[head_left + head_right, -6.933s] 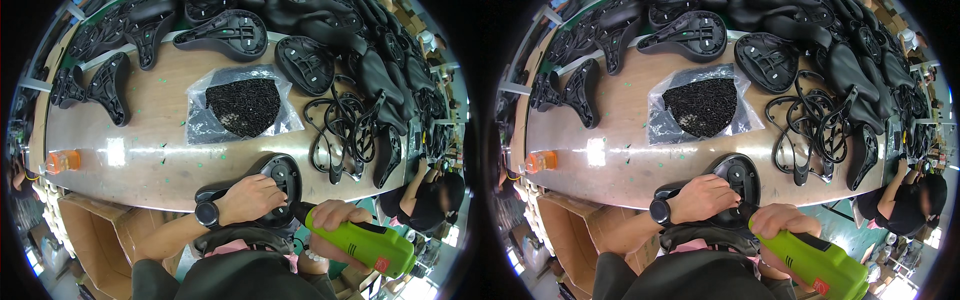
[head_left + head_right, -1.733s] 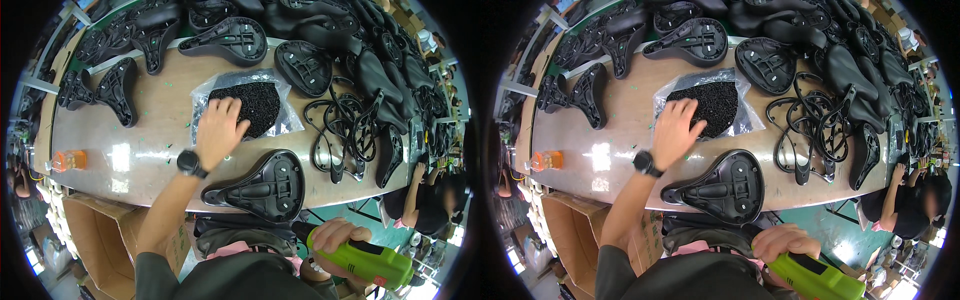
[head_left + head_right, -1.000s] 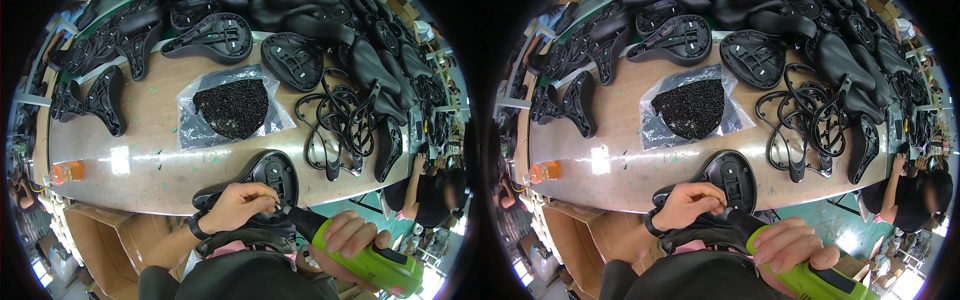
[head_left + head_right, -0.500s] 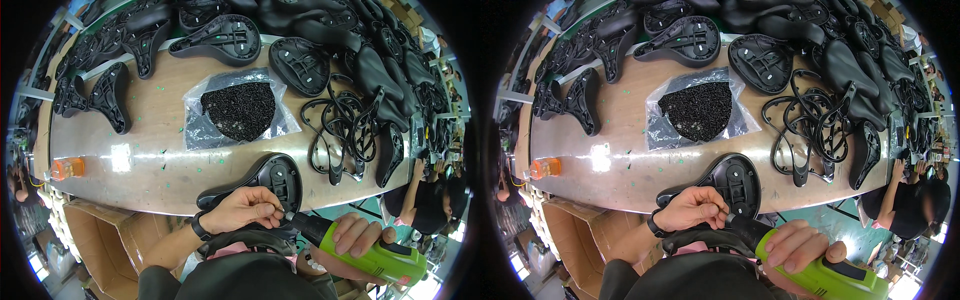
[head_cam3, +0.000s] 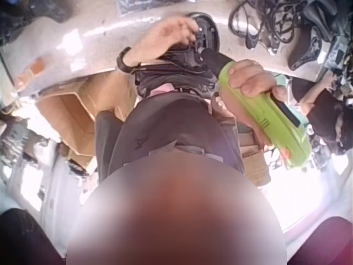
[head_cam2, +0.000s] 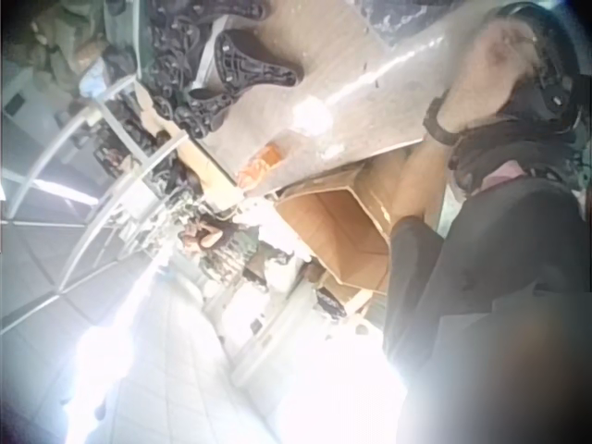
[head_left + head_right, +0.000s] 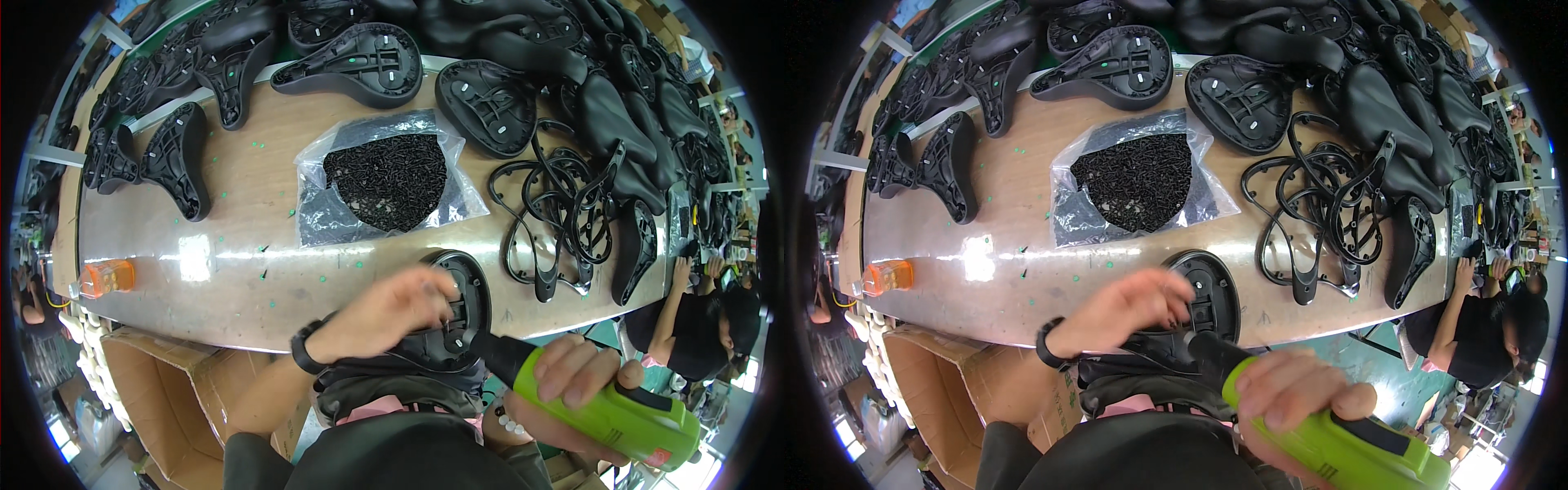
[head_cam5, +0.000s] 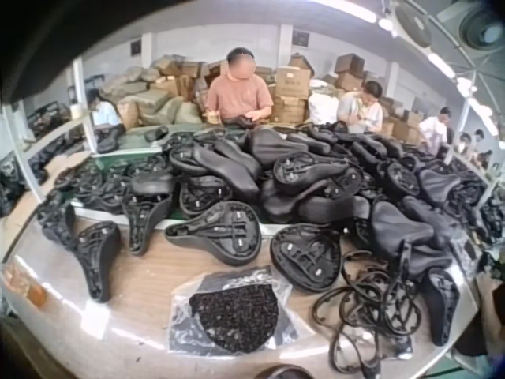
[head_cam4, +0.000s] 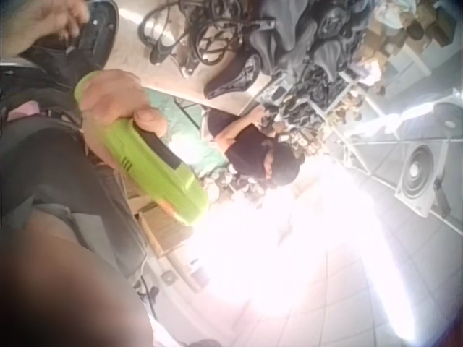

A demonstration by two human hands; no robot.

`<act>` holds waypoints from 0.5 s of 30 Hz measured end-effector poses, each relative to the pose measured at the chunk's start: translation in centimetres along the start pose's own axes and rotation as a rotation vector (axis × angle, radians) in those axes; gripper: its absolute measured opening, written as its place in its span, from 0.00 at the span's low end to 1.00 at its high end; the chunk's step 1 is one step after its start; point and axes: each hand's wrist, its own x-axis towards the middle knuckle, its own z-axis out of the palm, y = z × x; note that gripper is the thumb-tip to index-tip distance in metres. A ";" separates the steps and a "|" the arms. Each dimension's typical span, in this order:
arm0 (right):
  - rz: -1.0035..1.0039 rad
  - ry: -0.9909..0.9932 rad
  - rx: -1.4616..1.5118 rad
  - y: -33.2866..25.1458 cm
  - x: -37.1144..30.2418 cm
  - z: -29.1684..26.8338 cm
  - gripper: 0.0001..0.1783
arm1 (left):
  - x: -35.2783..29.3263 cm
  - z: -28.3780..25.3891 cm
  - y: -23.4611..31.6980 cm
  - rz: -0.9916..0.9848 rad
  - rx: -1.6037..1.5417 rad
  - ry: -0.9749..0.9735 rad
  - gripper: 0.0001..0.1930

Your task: Assembling bicycle seats by inserting components and securing them with an electric screwdriver.

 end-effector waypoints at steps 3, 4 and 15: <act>0.056 -0.012 -0.064 2.1 0.3 -1.3 0.40 | 3.1 -3.9 3.1 0.300 1.037 0.481 0.18; 0.059 -0.106 -0.038 3.4 0.9 -1.5 0.51 | 4.1 -6.0 2.9 0.417 1.444 0.589 0.19; 0.209 -0.138 0.088 7.7 0.3 -2.8 0.57 | 6.2 -10.5 1.1 0.473 1.667 0.759 0.07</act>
